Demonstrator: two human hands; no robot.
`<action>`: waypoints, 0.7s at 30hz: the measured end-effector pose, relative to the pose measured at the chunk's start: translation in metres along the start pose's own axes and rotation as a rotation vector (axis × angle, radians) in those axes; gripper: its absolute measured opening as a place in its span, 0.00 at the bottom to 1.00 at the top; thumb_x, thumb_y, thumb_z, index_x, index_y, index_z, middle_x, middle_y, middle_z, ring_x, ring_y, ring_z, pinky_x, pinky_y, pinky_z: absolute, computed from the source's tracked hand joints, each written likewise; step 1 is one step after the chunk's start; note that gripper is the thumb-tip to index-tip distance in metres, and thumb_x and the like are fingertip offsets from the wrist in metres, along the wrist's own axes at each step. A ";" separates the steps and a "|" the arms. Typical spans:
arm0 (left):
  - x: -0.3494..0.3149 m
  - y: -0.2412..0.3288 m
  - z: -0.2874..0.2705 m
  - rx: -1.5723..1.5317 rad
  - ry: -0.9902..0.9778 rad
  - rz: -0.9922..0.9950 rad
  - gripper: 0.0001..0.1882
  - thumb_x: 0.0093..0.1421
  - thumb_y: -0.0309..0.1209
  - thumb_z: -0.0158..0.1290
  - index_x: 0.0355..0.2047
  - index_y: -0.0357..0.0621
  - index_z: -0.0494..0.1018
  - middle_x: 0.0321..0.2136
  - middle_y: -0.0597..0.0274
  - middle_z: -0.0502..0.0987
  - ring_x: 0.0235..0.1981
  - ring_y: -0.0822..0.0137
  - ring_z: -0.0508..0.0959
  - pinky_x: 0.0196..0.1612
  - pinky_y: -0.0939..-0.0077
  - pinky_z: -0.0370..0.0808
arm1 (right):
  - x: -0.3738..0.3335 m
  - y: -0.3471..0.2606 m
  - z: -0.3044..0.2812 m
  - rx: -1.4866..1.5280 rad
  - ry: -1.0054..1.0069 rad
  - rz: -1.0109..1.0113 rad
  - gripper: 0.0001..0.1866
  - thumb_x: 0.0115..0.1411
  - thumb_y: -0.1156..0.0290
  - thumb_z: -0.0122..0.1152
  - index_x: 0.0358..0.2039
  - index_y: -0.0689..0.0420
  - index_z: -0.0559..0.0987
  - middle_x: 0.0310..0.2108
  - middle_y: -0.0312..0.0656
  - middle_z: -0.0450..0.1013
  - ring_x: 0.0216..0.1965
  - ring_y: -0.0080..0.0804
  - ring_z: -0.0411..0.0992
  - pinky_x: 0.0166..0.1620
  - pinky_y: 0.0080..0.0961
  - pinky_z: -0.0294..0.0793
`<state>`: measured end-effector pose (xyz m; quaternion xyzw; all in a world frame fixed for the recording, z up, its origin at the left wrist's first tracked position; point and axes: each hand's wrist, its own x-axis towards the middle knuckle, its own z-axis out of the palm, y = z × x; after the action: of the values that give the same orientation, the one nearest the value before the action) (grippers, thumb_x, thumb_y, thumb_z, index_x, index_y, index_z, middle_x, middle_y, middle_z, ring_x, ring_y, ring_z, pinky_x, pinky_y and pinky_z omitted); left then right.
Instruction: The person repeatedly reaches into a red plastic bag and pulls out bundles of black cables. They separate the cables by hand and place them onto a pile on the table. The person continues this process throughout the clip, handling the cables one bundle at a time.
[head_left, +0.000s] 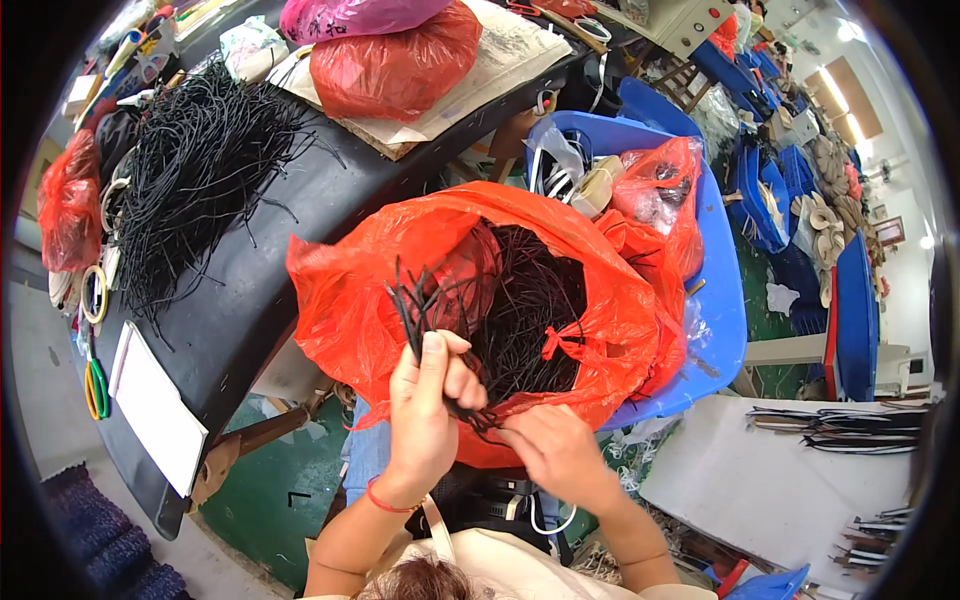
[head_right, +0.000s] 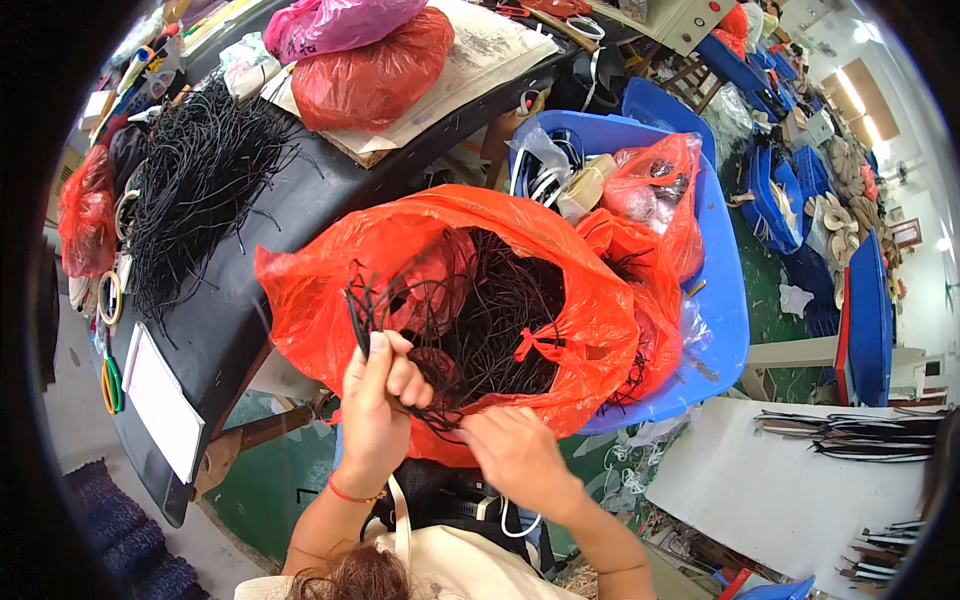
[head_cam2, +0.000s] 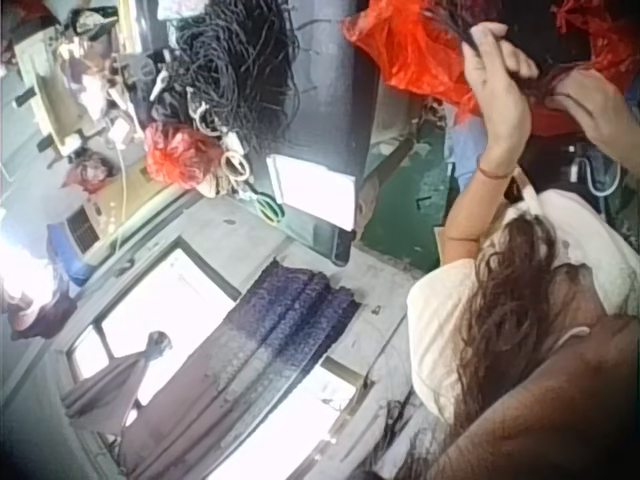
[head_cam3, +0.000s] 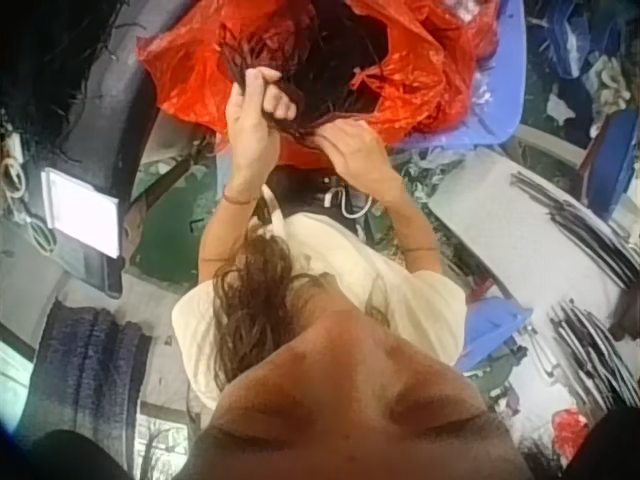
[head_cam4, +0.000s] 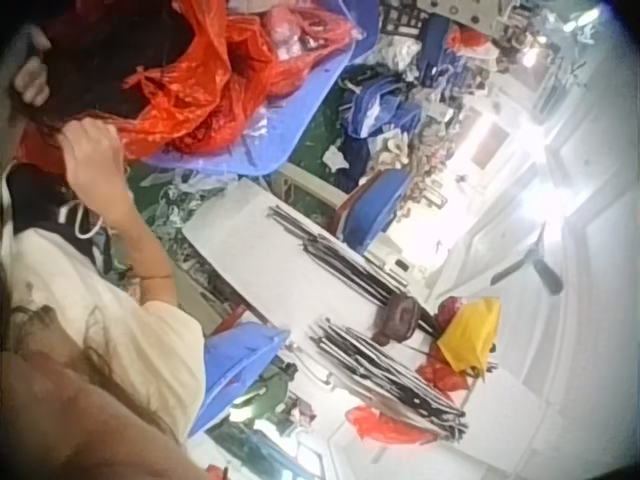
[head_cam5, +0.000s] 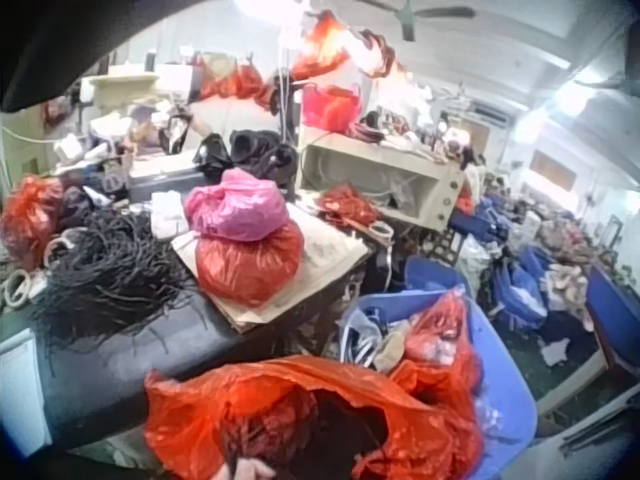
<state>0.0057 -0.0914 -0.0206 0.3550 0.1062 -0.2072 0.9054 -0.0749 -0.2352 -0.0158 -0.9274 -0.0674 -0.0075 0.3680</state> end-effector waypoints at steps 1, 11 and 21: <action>-0.002 0.005 0.002 0.037 0.041 -0.014 0.13 0.68 0.38 0.38 0.35 0.44 0.67 0.14 0.75 0.55 0.13 0.82 0.51 0.17 0.84 0.53 | 0.001 0.010 -0.010 0.030 -0.090 0.020 0.04 0.53 0.74 0.57 0.29 0.61 0.76 0.27 0.45 0.72 0.30 0.44 0.70 0.37 0.34 0.69; -0.015 0.014 0.004 0.227 0.006 -0.158 0.13 0.68 0.36 0.38 0.36 0.40 0.69 0.12 0.78 0.51 0.12 0.84 0.48 0.16 0.86 0.46 | 0.080 0.145 -0.004 -0.333 0.354 0.277 0.11 0.59 0.67 0.53 0.31 0.63 0.75 0.29 0.50 0.72 0.34 0.50 0.69 0.39 0.42 0.68; 0.006 -0.029 0.003 0.016 0.019 -0.389 0.19 0.66 0.37 0.42 0.49 0.33 0.67 0.39 0.56 0.76 0.40 0.66 0.77 0.45 0.73 0.73 | 0.015 0.003 0.006 -0.356 0.252 -0.104 0.04 0.54 0.73 0.56 0.25 0.58 0.72 0.18 0.39 0.61 0.23 0.35 0.62 0.28 0.31 0.60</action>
<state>-0.0021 -0.1142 -0.0379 0.3368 0.1795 -0.3757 0.8445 -0.0600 -0.2316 -0.0215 -0.9647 -0.0661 -0.1542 0.2031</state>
